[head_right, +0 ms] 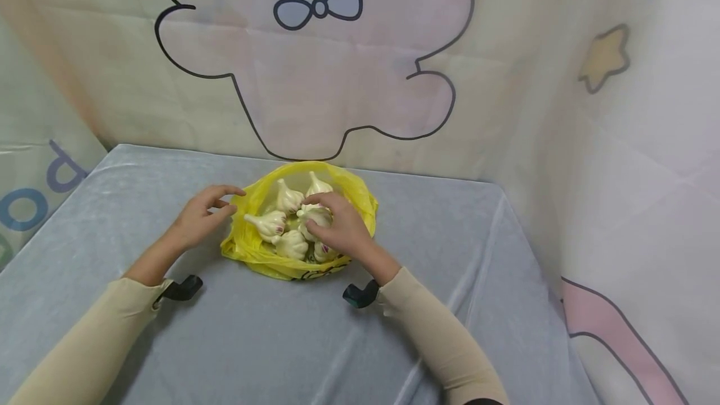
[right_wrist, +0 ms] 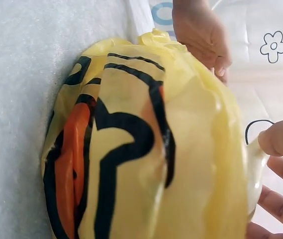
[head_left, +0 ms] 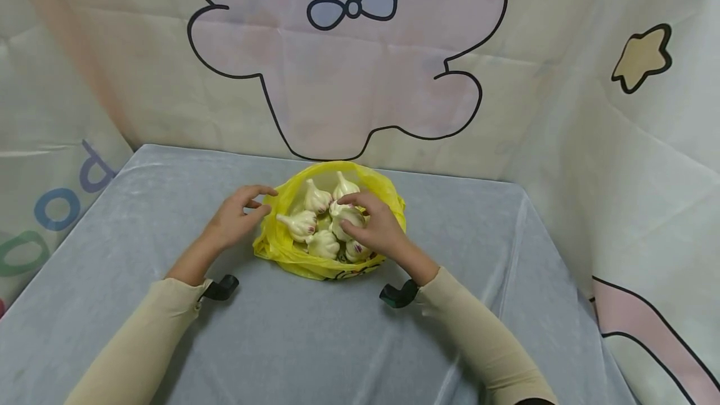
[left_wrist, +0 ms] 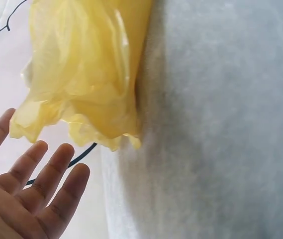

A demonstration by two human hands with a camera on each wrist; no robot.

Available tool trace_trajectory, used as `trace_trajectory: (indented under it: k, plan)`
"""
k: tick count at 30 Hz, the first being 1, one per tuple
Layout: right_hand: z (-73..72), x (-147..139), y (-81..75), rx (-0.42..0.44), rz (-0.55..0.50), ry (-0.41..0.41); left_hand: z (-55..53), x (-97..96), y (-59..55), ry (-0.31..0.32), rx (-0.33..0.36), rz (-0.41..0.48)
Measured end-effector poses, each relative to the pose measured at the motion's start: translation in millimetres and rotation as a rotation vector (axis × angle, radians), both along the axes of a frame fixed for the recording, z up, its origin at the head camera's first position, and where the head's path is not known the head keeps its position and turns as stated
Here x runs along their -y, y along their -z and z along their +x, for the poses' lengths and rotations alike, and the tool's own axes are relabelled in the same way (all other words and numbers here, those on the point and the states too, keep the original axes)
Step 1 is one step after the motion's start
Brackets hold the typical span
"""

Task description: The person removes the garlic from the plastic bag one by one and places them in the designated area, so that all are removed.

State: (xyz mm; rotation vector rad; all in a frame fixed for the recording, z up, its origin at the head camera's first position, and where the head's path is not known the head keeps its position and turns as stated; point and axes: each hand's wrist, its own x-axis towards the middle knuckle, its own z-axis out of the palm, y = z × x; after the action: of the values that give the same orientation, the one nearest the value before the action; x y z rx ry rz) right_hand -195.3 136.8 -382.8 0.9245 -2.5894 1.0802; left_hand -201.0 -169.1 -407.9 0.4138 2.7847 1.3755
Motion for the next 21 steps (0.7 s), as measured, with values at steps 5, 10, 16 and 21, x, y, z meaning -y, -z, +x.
trace_trajectory:
  k: [5,10,16,21]
  plan:
    - [0.9,3,1.9,0.000,0.015,0.011,-1.8,-1.8,6.4,-0.001,0.004,0.014]
    - [0.9,4,2.9,-0.003,0.017,0.023,-4.3,-4.7,11.2,-0.005,-0.003,0.020]
    - [1.3,1,0.3,0.009,-0.015,0.035,-4.4,-8.9,12.1,-0.029,0.003,0.012]
    - [1.5,-3,-7.1,0.011,-0.070,0.059,-4.4,-11.2,10.2,-0.050,0.009,0.021]
